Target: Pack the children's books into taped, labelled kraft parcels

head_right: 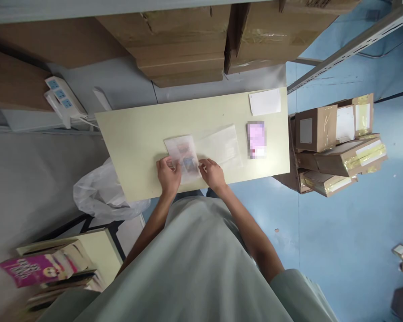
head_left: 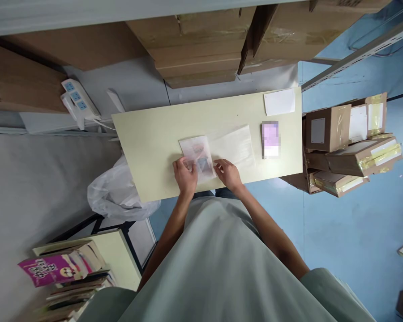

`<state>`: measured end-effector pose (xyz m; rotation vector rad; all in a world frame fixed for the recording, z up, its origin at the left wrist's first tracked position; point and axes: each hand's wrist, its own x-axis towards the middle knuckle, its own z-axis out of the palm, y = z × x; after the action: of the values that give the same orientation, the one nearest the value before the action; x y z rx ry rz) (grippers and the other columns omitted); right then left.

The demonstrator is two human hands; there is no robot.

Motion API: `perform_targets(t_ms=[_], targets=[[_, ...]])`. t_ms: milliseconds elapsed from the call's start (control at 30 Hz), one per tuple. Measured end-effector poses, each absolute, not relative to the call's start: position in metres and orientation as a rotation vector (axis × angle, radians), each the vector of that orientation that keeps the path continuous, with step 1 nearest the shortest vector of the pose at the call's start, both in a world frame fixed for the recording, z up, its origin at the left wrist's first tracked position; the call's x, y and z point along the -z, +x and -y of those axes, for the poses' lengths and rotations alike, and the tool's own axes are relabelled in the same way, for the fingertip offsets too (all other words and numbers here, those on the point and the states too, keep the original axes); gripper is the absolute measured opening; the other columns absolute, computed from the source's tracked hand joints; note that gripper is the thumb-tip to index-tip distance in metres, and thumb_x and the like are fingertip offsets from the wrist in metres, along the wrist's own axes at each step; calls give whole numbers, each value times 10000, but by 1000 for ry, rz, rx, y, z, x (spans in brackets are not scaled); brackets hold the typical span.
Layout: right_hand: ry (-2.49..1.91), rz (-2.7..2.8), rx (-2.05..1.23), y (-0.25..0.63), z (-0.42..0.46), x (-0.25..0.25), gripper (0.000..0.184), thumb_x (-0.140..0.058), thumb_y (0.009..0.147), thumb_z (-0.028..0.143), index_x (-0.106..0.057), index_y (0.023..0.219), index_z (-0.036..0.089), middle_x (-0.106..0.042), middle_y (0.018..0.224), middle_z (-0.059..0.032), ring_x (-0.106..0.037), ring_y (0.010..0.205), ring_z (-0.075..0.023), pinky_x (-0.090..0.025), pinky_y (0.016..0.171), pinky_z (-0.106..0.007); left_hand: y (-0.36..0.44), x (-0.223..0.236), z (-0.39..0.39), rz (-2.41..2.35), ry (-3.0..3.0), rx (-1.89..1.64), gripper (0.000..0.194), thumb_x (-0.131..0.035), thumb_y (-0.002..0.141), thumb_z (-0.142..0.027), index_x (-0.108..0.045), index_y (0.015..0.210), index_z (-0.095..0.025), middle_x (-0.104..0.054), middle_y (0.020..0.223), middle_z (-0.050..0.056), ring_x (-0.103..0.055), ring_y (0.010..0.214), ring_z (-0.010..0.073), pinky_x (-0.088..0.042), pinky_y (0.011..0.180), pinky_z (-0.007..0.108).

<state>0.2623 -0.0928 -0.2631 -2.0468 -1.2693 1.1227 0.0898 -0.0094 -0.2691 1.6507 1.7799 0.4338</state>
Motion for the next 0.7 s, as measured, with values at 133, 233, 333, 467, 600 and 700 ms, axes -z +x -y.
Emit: perform_targets(t_ms=[133, 233, 333, 467, 600, 700], targets=[[-2164, 1400, -1104, 248, 84, 272, 305, -574, 1056, 178, -720, 1306, 274, -744, 1136, -87, -722, 1040, -267, -588, 874, -356, 76, 281, 10, -1835, 1495, -400, 247, -709, 906, -303, -613, 1118, -221, -726, 1145, 113, -734, 875, 213, -608, 908, 376], [-2207, 1507, -1064, 242, 84, 277, 249, -555, 1080, 182, -733, 1228, 272, -724, 1131, -96, -703, 1080, -283, -574, 907, -364, 73, 291, 7, -1842, 1384, -366, 261, -734, 857, -308, -615, 1072, -222, -755, 1047, 75, -745, 910, 217, -610, 933, 380], [-2213, 1542, -1024, 240, 85, 281, 228, -529, 1110, 217, -727, 1207, 276, -720, 1124, -91, -696, 1067, -270, -569, 900, -351, 73, 292, 0, -1831, 1284, -363, 256, -739, 824, -315, -617, 1026, -216, -747, 964, 52, -740, 893, 217, -616, 880, 361], [-2218, 1534, -1010, 242, 86, 283, 263, -541, 1105, 206, -715, 1287, 283, -735, 1148, -87, -703, 1072, -259, -574, 902, -338, 77, 274, -4, -1765, 1285, -419, 250, -745, 837, -344, -613, 1006, -216, -714, 906, 30, -694, 775, 183, -587, 744, 302], [-2201, 1454, -1050, 248, 87, 280, 284, -552, 1095, 208, -725, 1306, 285, -747, 1148, -81, -724, 1059, -252, -579, 863, -324, 95, 246, 0, -1633, 1315, -466, 244, -747, 866, -354, -593, 1010, -231, -701, 890, 23, -679, 753, 173, -563, 688, 283], [-2194, 1322, -1078, 256, 91, 273, 288, -528, 1090, 200, -738, 1271, 277, -759, 1142, -69, -740, 957, -232, -572, 809, -315, 119, 232, 6, -1545, 1357, -456, 259, -746, 883, -347, -569, 1035, -237, -703, 908, 23, -686, 770, 169, -569, 712, 280]])
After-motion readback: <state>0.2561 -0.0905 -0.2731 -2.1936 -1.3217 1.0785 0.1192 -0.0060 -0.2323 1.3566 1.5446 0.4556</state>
